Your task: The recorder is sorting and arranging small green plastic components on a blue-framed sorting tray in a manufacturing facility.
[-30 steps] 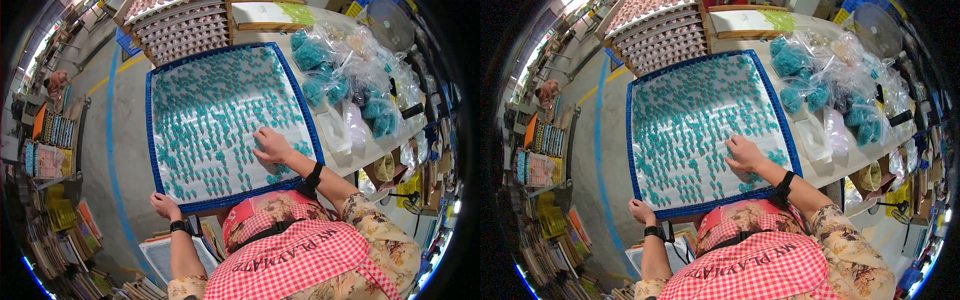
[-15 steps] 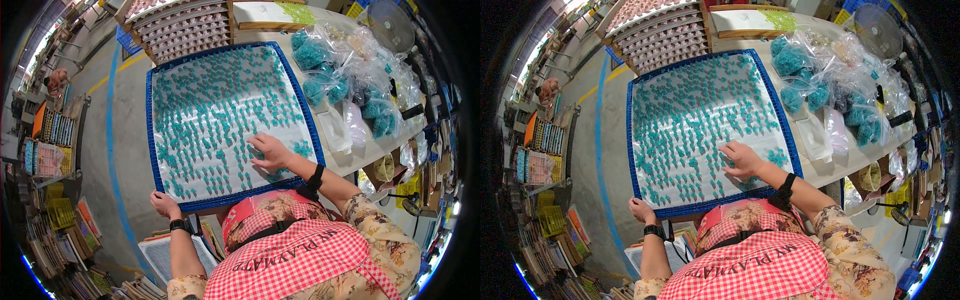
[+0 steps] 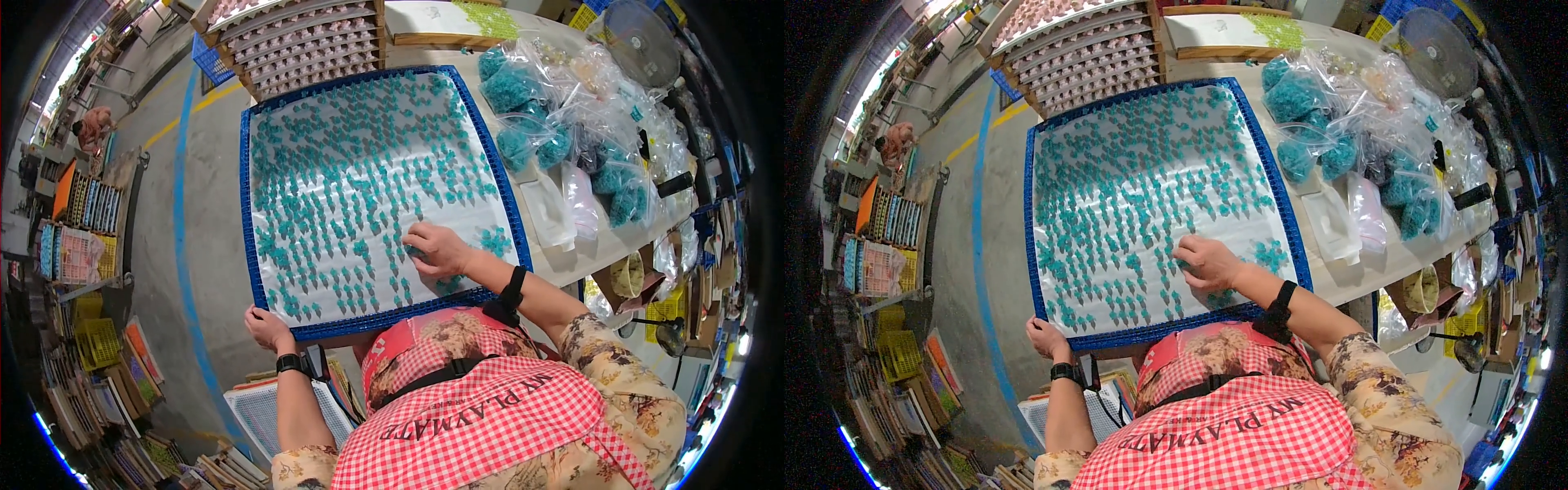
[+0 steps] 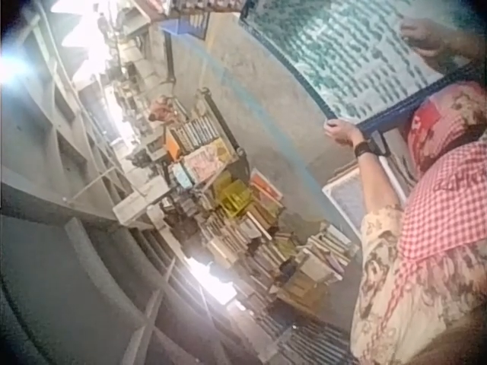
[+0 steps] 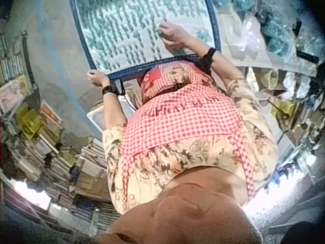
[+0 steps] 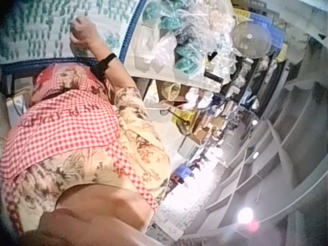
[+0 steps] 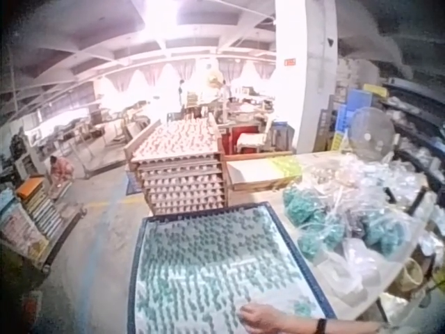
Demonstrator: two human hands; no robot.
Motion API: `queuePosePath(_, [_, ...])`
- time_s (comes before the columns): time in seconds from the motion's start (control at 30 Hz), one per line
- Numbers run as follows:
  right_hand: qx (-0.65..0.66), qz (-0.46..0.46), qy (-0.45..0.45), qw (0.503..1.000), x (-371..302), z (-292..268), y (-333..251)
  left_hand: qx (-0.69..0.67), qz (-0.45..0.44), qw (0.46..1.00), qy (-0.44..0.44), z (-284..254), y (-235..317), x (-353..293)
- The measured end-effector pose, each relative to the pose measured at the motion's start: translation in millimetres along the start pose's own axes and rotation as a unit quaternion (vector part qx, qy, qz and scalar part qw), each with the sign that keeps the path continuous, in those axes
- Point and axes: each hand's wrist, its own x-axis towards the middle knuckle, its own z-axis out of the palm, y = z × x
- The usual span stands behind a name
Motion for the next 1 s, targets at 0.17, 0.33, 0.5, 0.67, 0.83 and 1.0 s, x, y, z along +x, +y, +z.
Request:
queuePosePath(0.17, [0.000, 0.007, -0.020, 1.000, -4.3, -1.2, 2.7, 0.014, 0.002, 1.000, 0.000, 0.5, 2.8, -0.5])
queuePosePath(0.33, [-0.001, -0.053, -0.156, 0.986, -12.2, -27.1, -14.2, 0.005, -0.009, 1.000, 0.001, -1.8, 2.5, -1.9])
queuePosePath(0.5, [-0.022, -0.081, -0.056, 0.995, -6.2, -13.5, -41.2, 0.006, -0.012, 1.000, -0.009, -3.5, 6.4, -2.0])
queuePosePath(0.67, [-0.031, -0.125, -0.096, 0.987, -8.2, 15.9, -35.4, 0.016, -0.010, 1.000, 0.001, -3.5, 6.6, -2.7])
queuePosePath(0.83, [-0.038, -0.119, -0.089, 0.988, -12.5, 13.0, -38.0, 0.019, -0.027, 0.999, 0.000, -1.9, 8.4, -1.8])
queuePosePath(1.0, [-0.038, -0.085, -0.057, 0.994, 0.2, 18.8, -58.2, 0.019, -0.023, 1.000, -0.004, -3.7, 11.7, -2.8])
